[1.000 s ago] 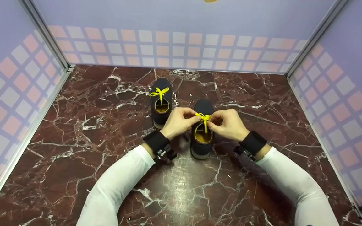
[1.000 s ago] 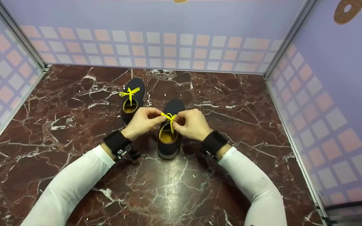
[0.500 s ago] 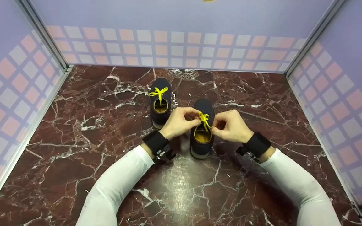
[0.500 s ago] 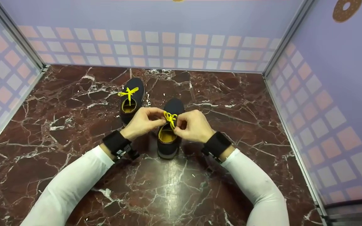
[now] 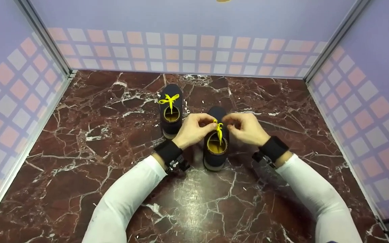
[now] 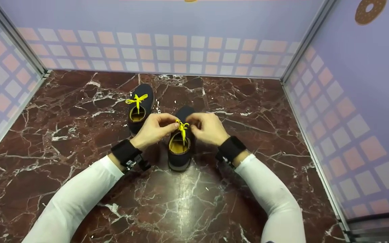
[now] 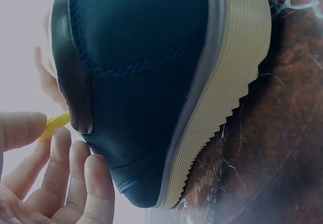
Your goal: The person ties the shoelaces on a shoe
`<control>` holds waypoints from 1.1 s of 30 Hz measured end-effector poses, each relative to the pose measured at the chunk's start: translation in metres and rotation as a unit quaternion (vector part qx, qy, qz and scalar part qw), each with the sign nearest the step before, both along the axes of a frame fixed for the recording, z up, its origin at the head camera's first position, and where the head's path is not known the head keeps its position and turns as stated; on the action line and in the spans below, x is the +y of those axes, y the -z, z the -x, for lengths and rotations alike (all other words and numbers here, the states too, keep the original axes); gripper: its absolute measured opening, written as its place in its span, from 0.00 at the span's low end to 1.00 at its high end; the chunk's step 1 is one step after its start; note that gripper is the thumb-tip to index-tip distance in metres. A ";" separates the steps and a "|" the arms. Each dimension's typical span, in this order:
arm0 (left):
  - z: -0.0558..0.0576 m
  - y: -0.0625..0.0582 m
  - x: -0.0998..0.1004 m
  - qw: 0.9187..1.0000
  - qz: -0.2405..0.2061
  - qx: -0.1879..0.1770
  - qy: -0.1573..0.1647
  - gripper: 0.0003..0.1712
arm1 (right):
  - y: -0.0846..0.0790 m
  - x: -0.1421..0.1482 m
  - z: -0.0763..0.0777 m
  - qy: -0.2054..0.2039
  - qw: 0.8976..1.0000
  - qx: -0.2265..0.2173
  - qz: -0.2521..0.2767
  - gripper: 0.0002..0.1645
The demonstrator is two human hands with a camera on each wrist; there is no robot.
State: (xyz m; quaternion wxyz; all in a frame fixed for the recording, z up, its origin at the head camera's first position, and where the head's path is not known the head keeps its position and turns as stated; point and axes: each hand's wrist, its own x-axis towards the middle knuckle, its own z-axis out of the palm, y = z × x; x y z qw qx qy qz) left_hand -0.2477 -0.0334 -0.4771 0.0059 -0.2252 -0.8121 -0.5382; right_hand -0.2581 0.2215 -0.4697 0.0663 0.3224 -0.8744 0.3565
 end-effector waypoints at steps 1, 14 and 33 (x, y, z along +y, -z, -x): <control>0.000 0.000 0.000 1.000 -0.002 0.001 -0.001 0.12 | 0.000 -0.001 0.004 -0.012 1.000 0.002 -0.012 0.23; 0.003 0.000 -0.003 1.000 -0.015 -0.019 0.021 0.13 | 0.001 0.000 0.020 -0.054 0.998 -0.033 -0.030 0.04; 0.006 -0.012 -0.004 0.998 0.055 -0.026 0.024 0.08 | -0.007 0.001 0.015 -0.024 0.984 -0.152 0.096 0.03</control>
